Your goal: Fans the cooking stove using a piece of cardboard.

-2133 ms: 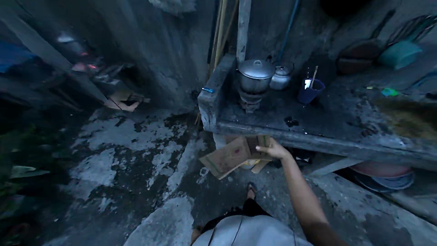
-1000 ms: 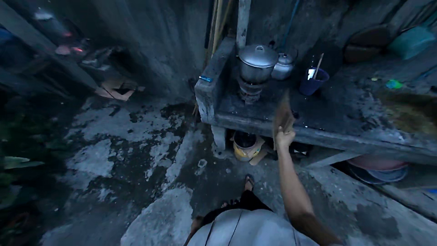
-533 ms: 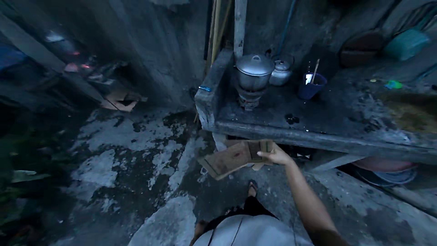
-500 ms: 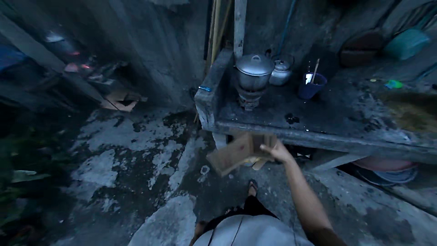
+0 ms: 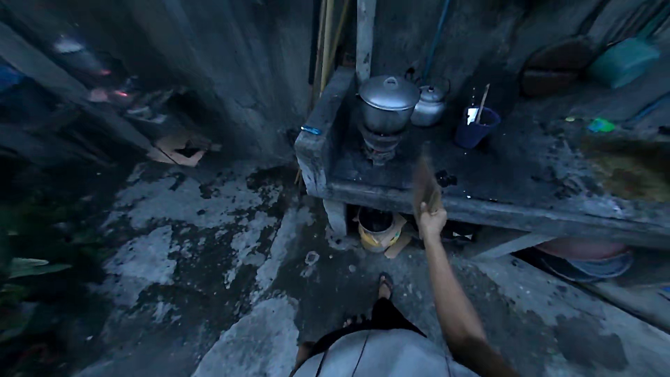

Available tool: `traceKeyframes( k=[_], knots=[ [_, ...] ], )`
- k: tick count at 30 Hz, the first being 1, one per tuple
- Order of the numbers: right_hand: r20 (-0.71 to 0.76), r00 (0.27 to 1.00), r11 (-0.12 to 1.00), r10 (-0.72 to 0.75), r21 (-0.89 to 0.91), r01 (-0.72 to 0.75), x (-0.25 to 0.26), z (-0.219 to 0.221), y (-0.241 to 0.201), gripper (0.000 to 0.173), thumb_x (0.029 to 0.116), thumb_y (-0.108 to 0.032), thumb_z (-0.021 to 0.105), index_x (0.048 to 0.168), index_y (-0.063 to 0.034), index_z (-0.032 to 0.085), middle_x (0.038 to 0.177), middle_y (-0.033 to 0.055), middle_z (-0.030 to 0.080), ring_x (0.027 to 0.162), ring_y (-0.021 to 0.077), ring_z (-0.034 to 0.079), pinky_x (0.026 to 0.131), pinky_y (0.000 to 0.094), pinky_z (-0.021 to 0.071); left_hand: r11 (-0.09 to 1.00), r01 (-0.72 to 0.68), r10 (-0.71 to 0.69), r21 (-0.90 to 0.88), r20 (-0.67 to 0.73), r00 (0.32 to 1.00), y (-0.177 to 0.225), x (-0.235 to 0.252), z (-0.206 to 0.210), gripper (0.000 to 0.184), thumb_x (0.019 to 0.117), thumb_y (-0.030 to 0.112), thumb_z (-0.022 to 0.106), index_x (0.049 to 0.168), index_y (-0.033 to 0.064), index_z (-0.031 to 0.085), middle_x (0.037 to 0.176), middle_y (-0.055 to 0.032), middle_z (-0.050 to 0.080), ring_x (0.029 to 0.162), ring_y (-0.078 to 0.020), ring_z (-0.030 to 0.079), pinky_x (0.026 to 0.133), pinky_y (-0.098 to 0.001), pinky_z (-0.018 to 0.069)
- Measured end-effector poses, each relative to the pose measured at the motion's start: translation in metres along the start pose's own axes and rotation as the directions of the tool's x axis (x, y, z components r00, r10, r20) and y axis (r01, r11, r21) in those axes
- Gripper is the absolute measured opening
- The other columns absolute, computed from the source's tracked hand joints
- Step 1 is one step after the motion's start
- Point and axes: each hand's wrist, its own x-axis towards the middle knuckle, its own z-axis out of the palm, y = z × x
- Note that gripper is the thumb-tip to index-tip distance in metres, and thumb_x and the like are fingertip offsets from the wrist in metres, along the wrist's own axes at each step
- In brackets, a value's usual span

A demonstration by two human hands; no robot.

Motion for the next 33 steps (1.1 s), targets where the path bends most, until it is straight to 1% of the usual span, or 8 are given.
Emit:
traceKeyframes(
  k=[4,7,9,11,14,17,20,33],
  knots=[
    [0.692,0.714,0.98,-0.109,-0.044,0.192,-0.03,-0.021,-0.032,0.042,0.0963,-0.017,0.071,0.132,0.0029,0.061,0.119,0.0153,0.07,0.109,0.0172,0.068,0.101,0.0376,0.0546,0.993,-0.118,0.115,-0.015,-0.141,0.983,-0.033,0.103,0.023,0.035,0.1066,0.02,0.058,0.131,-0.0042,0.063,0.133,-0.0283,0.063,0.126,-0.0417,0.06,0.11,-0.0528,0.0445],
    [0.15,0.988,0.999,-0.044,0.03,0.04,-0.004,-0.002,-0.005,0.04,0.1004,-0.021,0.067,0.129,0.0064,0.06,0.112,0.0268,0.069,0.099,0.0361,0.069,0.089,0.0566,0.0563,0.987,-0.161,0.159,-0.007,-0.112,0.981,-0.076,0.174,0.033,0.035,0.106,0.02,0.059,0.131,-0.0048,0.063,0.13,-0.0285,0.065,0.122,-0.0419,0.062,0.107,-0.0537,0.0472],
    [-0.098,0.995,1.0,0.003,0.027,-0.001,0.009,0.013,0.014,0.042,0.1032,-0.029,0.061,0.134,-0.0001,0.058,0.108,0.0267,0.068,0.088,0.0396,0.068,0.076,0.0606,0.0558,0.99,-0.143,0.141,-0.012,-0.111,0.984,-0.068,0.162,0.036,0.036,0.1064,0.022,0.058,0.131,-0.0032,0.064,0.131,-0.0271,0.065,0.123,-0.0409,0.062,0.107,-0.0536,0.0471],
    [0.213,0.972,0.992,-0.103,0.089,0.086,-0.012,0.005,-0.008,0.045,0.0996,-0.017,0.066,0.138,0.004,0.056,0.116,0.0259,0.068,0.101,0.0342,0.069,0.091,0.0554,0.0564,0.995,-0.1,0.1,0.005,-0.127,0.987,-0.029,0.119,0.022,0.034,0.1052,0.021,0.061,0.131,-0.001,0.065,0.133,-0.025,0.065,0.127,-0.0393,0.06,0.11,-0.0523,0.0449],
    [0.687,0.711,0.984,-0.149,0.029,0.178,-0.032,-0.011,-0.032,0.043,0.094,-0.013,0.073,0.131,0.005,0.06,0.116,0.0129,0.071,0.106,0.0126,0.068,0.098,0.0333,0.0563,0.989,-0.145,0.139,-0.034,-0.143,0.98,-0.028,0.117,0.023,0.033,0.1048,0.019,0.061,0.129,-0.0034,0.066,0.132,-0.0265,0.065,0.127,-0.0407,0.06,0.111,-0.0522,0.0435],
    [0.193,0.981,0.996,-0.004,0.083,-0.013,-0.006,0.002,-0.008,0.043,0.0999,-0.02,0.068,0.132,0.007,0.058,0.115,0.0274,0.068,0.103,0.0363,0.068,0.092,0.0557,0.0555,0.981,-0.189,0.178,-0.05,-0.162,0.97,-0.07,0.179,0.038,0.034,0.1021,0.024,0.066,0.124,-0.0016,0.068,0.124,-0.0244,0.069,0.118,-0.0388,0.065,0.104,-0.0537,0.0495],
    [-0.285,0.955,0.985,0.086,0.167,-0.039,0.014,0.016,0.005,0.041,0.1028,-0.024,0.063,0.136,-0.0005,0.059,0.119,0.0242,0.068,0.104,0.0363,0.068,0.091,0.0565,0.0544,0.987,-0.161,0.159,-0.002,-0.107,0.981,-0.052,0.153,0.032,0.037,0.1026,0.025,0.064,0.131,0.0016,0.066,0.131,-0.0221,0.067,0.125,-0.0366,0.063,0.107,-0.0526,0.0486],
    [-0.389,0.917,0.937,0.083,0.344,0.062,-0.018,-0.007,0.008,0.03,0.0995,-0.003,0.064,0.125,0.0112,0.059,0.108,0.0182,0.068,0.096,0.0149,0.068,0.089,0.0307,0.0565,0.986,-0.145,0.14,-0.081,-0.065,0.988,-0.065,0.143,0.022,0.035,0.1045,0.013,0.061,0.131,-0.0092,0.061,0.134,-0.0311,0.062,0.128,-0.042,0.059,0.112,-0.05,0.0429]
  ],
)
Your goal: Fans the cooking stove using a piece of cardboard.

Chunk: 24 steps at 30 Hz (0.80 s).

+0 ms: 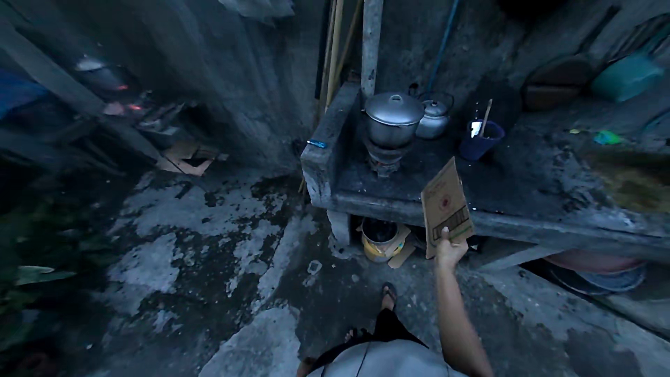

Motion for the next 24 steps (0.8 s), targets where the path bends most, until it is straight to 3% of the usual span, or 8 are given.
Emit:
traceKeyframes(
  k=[2,4,10,13,16,21,22,24],
  knots=[
    [-0.02,1.0,0.999,0.021,0.028,-0.021,0.0,-0.004,0.001,0.029,0.0989,-0.002,0.064,0.124,0.0109,0.058,0.106,0.0167,0.068,0.094,0.013,0.067,0.087,0.0291,0.0571,0.998,-0.048,0.045,-0.039,-0.066,0.997,-0.002,-0.003,0.004,0.035,0.1011,0.011,0.066,0.128,-0.0109,0.062,0.128,-0.0337,0.063,0.121,-0.0452,0.061,0.107,-0.0532,0.0455],
    [-0.032,0.998,0.996,0.045,0.074,-0.042,0.001,-0.006,0.006,0.029,0.0986,-0.001,0.065,0.124,0.0103,0.058,0.104,0.0156,0.067,0.091,0.0118,0.068,0.084,0.0284,0.0578,1.0,0.012,-0.013,-0.028,-0.043,0.999,0.018,-0.02,-0.003,0.036,0.1007,0.014,0.068,0.129,-0.0077,0.063,0.129,-0.0303,0.065,0.122,-0.0426,0.062,0.108,-0.0525,0.0454],
    [0.107,0.956,0.951,0.274,0.117,-0.286,0.0,-0.005,0.002,0.026,0.0994,-0.003,0.064,0.123,0.0062,0.057,0.096,0.0145,0.068,0.078,0.0161,0.069,0.07,0.0334,0.0609,0.993,0.028,-0.022,0.114,-0.049,0.999,-0.01,0.029,0.007,0.042,0.1035,0.036,0.061,0.131,0.0044,0.066,0.128,-0.0218,0.069,0.122,-0.0378,0.065,0.105,-0.0563,0.0495],
    [0.211,0.883,0.888,0.419,0.105,-0.447,-0.002,0.002,0.001,0.03,0.1,-0.006,0.064,0.126,0.0036,0.055,0.097,0.0158,0.068,0.078,0.02,0.07,0.069,0.0376,0.0614,0.993,0.031,-0.026,0.11,-0.039,0.999,0.039,-0.017,-0.008,0.039,0.1058,0.028,0.059,0.131,-0.0022,0.064,0.13,-0.0264,0.066,0.126,-0.0405,0.061,0.109,-0.0556,0.0454],
    [0.298,0.83,0.849,0.471,0.105,-0.519,0.0,0.014,0.008,0.03,0.0991,-0.004,0.064,0.127,0.0043,0.055,0.098,0.0188,0.07,0.081,0.0241,0.072,0.07,0.0413,0.0629,0.994,0.01,-0.003,0.111,-0.067,0.998,0.048,-0.023,-0.009,0.036,0.1049,0.026,0.061,0.125,-0.0025,0.068,0.125,-0.026,0.068,0.121,-0.0401,0.064,0.107,-0.0556,0.0473],
    [0.358,0.759,0.785,0.543,0.103,-0.61,0.014,0.041,0.015,0.032,0.1007,-0.01,0.063,0.129,0.0024,0.054,0.103,0.0202,0.068,0.086,0.0272,0.07,0.073,0.0451,0.0608,0.997,0.031,-0.028,0.068,-0.041,0.999,0.065,-0.04,-0.015,0.036,0.1051,0.023,0.061,0.127,-0.0057,0.066,0.127,-0.0278,0.067,0.123,-0.0402,0.063,0.109,-0.0536,0.0454],
    [0.361,0.75,0.776,0.554,0.103,-0.623,0.018,0.047,0.015,0.033,0.1004,-0.011,0.063,0.129,0.0021,0.054,0.104,0.0201,0.068,0.087,0.0273,0.069,0.074,0.0453,0.0602,0.999,0.004,-0.002,0.05,-0.043,0.999,0.058,-0.036,-0.013,0.038,0.1044,0.023,0.063,0.127,-0.0066,0.065,0.126,-0.0289,0.067,0.122,-0.041,0.063,0.107,-0.0537,0.046],
    [0.369,0.728,0.756,0.578,0.093,-0.647,0.028,0.059,0.019,0.034,0.1002,-0.013,0.064,0.13,0.0013,0.055,0.107,0.0204,0.067,0.089,0.0283,0.068,0.076,0.0469,0.0593,0.993,-0.109,0.113,0.034,-0.148,0.983,0.011,0.004,0.004,0.039,0.0992,0.027,0.069,0.119,-0.0065,0.069,0.112,-0.0291,0.071,0.106,-0.0421,0.07,0.095,-0.0559,0.0551]
  ],
)
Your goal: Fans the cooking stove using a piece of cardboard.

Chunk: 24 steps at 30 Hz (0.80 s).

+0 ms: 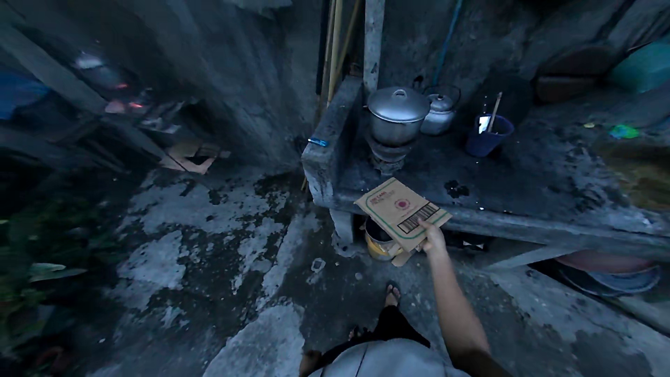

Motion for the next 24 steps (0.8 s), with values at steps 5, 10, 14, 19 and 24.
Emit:
traceKeyframes(
  k=[5,10,14,19,24],
  knots=[
    [0.003,0.999,0.999,0.033,0.003,-0.033,0.034,0.015,-0.007,0.041,0.0994,-0.018,0.066,0.135,-0.0016,0.053,0.116,0.0205,0.065,0.098,0.0295,0.067,0.081,0.0483,0.0579,0.999,0.019,-0.017,-0.026,0.107,0.994,-0.011,0.002,-0.009,0.037,0.1035,0.018,0.063,0.127,-0.0112,0.063,0.123,-0.0331,0.067,0.115,-0.0455,0.065,0.101,-0.0539,0.0517],
    [0.013,0.999,0.999,0.048,0.009,-0.048,0.062,0.027,-0.014,0.042,0.0996,-0.021,0.065,0.136,-0.004,0.053,0.118,0.0185,0.065,0.098,0.028,0.066,0.079,0.0476,0.0571,0.981,0.125,-0.126,-0.152,0.0,0.992,0.097,-0.09,-0.047,0.034,0.1031,0.009,0.058,0.13,-0.0108,0.062,0.133,-0.0314,0.062,0.127,-0.045,0.057,0.114,-0.0499,0.0398],
    [0.025,0.998,0.997,0.065,0.039,-0.066,0.087,0.041,-0.016,0.042,0.0994,-0.024,0.065,0.136,-0.0068,0.053,0.12,0.017,0.065,0.099,0.0275,0.066,0.079,0.0473,0.0567,0.976,0.113,-0.117,-0.186,-0.006,0.993,0.112,-0.07,-0.044,0.031,0.1022,0.01,0.062,0.127,-0.0088,0.064,0.126,-0.0283,0.065,0.12,-0.0388,0.061,0.107,-0.0457,0.0465],
    [0.061,0.995,0.996,0.078,0.031,-0.08,0.106,0.064,-0.025,0.043,0.1025,-0.021,0.061,0.142,-0.0077,0.049,0.129,0.0179,0.061,0.11,0.0284,0.063,0.09,0.0484,0.0548,0.987,0.162,-0.162,-0.017,-0.005,0.987,0.045,0.033,0.003,0.038,0.1016,0.028,0.066,0.127,-0.001,0.068,0.127,-0.0259,0.068,0.123,-0.0405,0.063,0.107,-0.056,0.0479],
    [0.049,0.994,0.996,0.094,-0.015,-0.093,0.114,0.057,-0.026,0.045,0.1009,-0.023,0.063,0.14,-0.0063,0.05,0.127,0.0179,0.062,0.108,0.0282,0.064,0.088,0.0475,0.0548,0.971,0.218,-0.221,-0.093,-0.027,0.975,0.059,0.041,0.006,0.035,0.1004,0.025,0.068,0.126,0.0018,0.069,0.124,-0.0234,0.07,0.12,-0.0392,0.065,0.106,-0.0575,0.0474]
  ],
)
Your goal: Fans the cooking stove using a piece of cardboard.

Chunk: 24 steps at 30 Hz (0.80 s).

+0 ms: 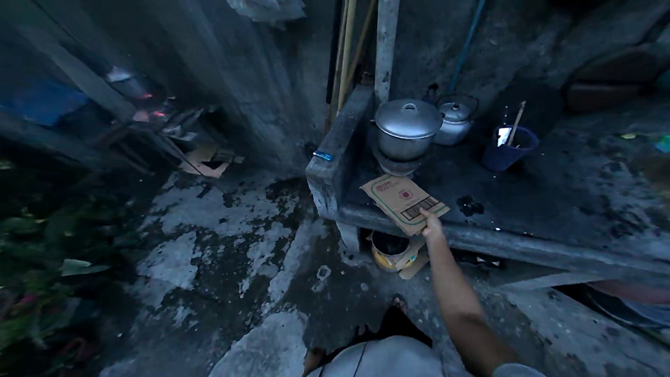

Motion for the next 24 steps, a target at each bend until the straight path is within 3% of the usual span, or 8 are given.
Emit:
traceKeyframes(
  k=[9,13,15,17,19,21,22,24],
  knots=[
    [0.057,0.998,0.999,-0.038,0.012,0.037,-0.054,-0.068,0.028,0.037,0.1016,-0.015,0.062,0.135,-0.0025,0.054,0.113,0.019,0.068,0.097,0.0273,0.069,0.082,0.0464,0.0598,0.995,-0.101,0.101,-0.009,0.067,0.993,-0.027,-0.002,-0.013,0.037,0.1022,0.021,0.066,0.129,-0.0046,0.064,0.122,-0.0273,0.069,0.114,-0.0404,0.066,0.102,-0.055,0.051],
    [-0.189,0.942,0.946,-0.277,0.116,0.301,-0.083,-0.082,0.032,0.041,0.1007,-0.017,0.066,0.137,-0.0042,0.052,0.115,0.0158,0.067,0.095,0.0247,0.068,0.079,0.0463,0.0594,0.99,-0.1,0.089,0.099,0.112,0.99,-0.045,-0.004,-0.022,0.038,0.1018,0.026,0.066,0.128,-0.001,0.065,0.125,-0.0245,0.068,0.118,-0.0389,0.065,0.104,-0.0558,0.0499],
    [-0.212,0.873,0.896,-0.44,-0.033,0.444,-0.107,-0.078,0.04,0.036,0.1014,-0.015,0.065,0.134,-0.0013,0.055,0.113,0.0156,0.067,0.093,0.0225,0.068,0.079,0.0442,0.0592,0.986,-0.113,0.102,0.124,0.096,0.99,-0.053,-0.009,-0.022,0.037,0.1016,0.029,0.066,0.126,0.0008,0.067,0.123,-0.0234,0.07,0.116,-0.0384,0.066,0.102,-0.0562,0.0507],
    [0.075,0.886,0.833,-0.458,-0.313,0.457,-0.149,-0.08,0.047,0.04,0.0986,-0.011,0.068,0.133,0.0033,0.056,0.114,0.0189,0.068,0.098,0.0232,0.068,0.088,0.0445,0.0577,0.985,-0.104,0.089,0.137,0.108,0.99,-0.06,-0.015,-0.025,0.037,0.1016,0.029,0.067,0.125,0.0007,0.068,0.122,-0.0233,0.07,0.115,-0.0383,0.067,0.102,-0.0562,0.0505],
    [0.5,0.837,0.679,-0.221,-0.537,0.5,-0.188,-0.084,0.039,0.051,0.0952,-0.011,0.072,0.14,0.0038,0.051,0.12,0.0168,0.068,0.107,0.0182,0.068,0.097,0.0384,0.0567,0.975,-0.117,0.092,0.189,0.134,0.987,-0.07,-0.006,-0.026,0.038,0.1021,0.031,0.066,0.126,0.0021,0.068,0.122,-0.0223,0.07,0.116,-0.0374,0.067,0.102,-0.0562,0.0502],
    [0.621,0.756,0.548,-0.207,-0.567,0.615,-0.2,-0.082,0.031,0.04,0.0937,-0.01,0.073,0.129,0.0046,0.061,0.109,0.0125,0.072,0.097,0.0133,0.069,0.09,0.0347,0.0584,0.955,-0.2,0.178,0.22,0.112,0.977,-0.081,-0.004,-0.025,0.038,0.1022,0.034,0.065,0.122,0.0012,0.07,0.118,-0.0223,0.072,0.111,-0.0372,0.069,0.099,-0.0556,0.0531],
    [0.532,0.765,0.525,-0.362,-0.562,0.639,-0.192,-0.081,0.032,0.034,0.0947,-0.01,0.071,0.124,0.0057,0.064,0.104,0.0152,0.072,0.093,0.017,0.07,0.086,0.0384,0.0591,0.947,-0.225,0.203,0.228,0.113,0.973,-0.076,-0.015,-0.031,0.039,0.1037,0.032,0.062,0.123,-0.0008,0.069,0.12,-0.024,0.071,0.114,-0.0382,0.068,0.1,-0.0552,0.0523],
    [0.16,0.736,0.545,-0.657,-0.574,0.611,-0.163,-0.077,0.04,0.036,0.0993,-0.012,0.065,0.128,0.0093,0.062,0.115,0.0265,0.069,0.107,0.0324,0.069,0.098,0.0502,0.0542,0.967,-0.15,0.118,0.203,0.16,0.98,-0.054,-0.05,-0.043,0.037,0.1067,0.024,0.058,0.129,-0.0044,0.064,0.129,-0.027,0.066,0.124,-0.0394,0.062,0.108,-0.0541,0.0453]
  ],
)
